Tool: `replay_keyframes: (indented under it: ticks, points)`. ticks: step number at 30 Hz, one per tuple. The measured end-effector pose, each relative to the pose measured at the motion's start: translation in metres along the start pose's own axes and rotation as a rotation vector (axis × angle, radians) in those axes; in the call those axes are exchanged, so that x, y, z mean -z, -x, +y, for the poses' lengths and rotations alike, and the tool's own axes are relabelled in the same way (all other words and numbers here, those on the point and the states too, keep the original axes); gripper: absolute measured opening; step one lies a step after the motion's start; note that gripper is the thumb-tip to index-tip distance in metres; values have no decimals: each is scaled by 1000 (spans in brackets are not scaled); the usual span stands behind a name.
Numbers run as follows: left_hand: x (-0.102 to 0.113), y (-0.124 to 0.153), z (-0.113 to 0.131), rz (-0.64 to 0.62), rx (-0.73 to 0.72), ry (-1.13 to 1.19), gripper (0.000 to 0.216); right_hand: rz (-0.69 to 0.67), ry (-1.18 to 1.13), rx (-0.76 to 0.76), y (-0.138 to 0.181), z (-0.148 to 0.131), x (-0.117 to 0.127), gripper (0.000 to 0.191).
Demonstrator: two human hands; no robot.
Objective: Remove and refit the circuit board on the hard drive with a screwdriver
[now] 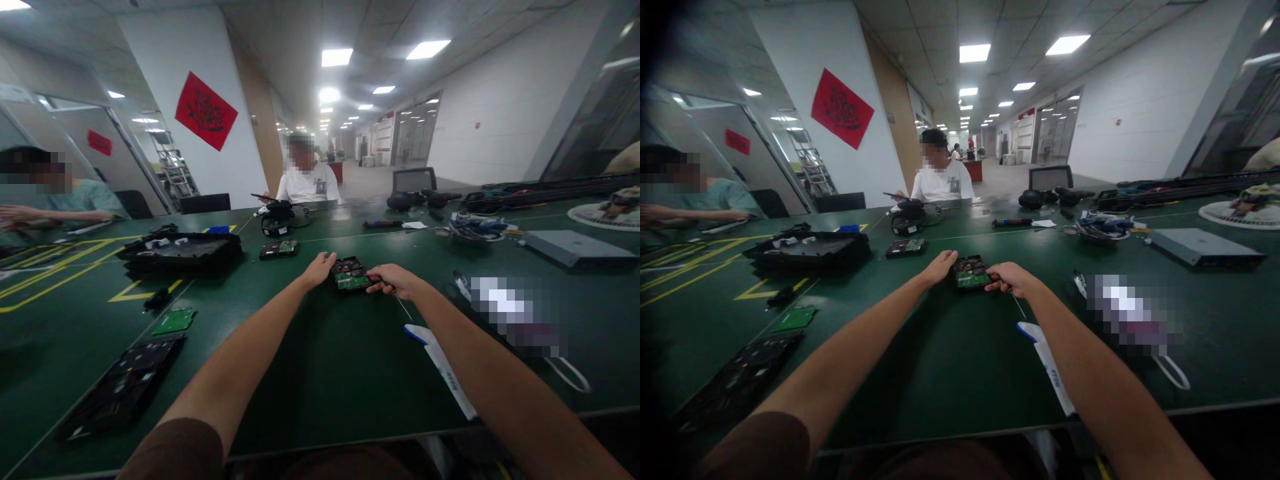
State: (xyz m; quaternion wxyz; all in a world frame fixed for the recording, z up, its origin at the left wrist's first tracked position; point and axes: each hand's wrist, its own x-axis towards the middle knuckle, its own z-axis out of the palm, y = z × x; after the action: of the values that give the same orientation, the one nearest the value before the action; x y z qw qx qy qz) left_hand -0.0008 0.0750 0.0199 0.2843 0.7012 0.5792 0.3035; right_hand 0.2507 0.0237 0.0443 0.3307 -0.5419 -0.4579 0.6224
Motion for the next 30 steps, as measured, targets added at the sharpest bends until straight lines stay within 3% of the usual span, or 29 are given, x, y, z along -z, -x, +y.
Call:
replay_keyframes:
  ticks: [4,12,18,21,25,28,30]
  points:
    - [9,25,-2,6,28,-73,82,-30,28,-3,0,0,-3,8]
    - [28,107,17,7,22,-417,83,-189,272,11,7,-2,-11,21]
    - [53,157,20,-102,37,-426,86,-273,398,37,14,-3,-16,27]
    - [93,179,-2,-52,100,-648,88,-272,423,44,14,-3,-16,28]
    - [166,213,-54,111,388,-954,97,-280,434,58,12,-2,-15,28]
    - [210,239,-98,156,628,-961,114,-280,439,60,11,-1,-15,29]
    - [226,253,-125,144,767,-897,122,-272,445,59,10,0,-15,29]
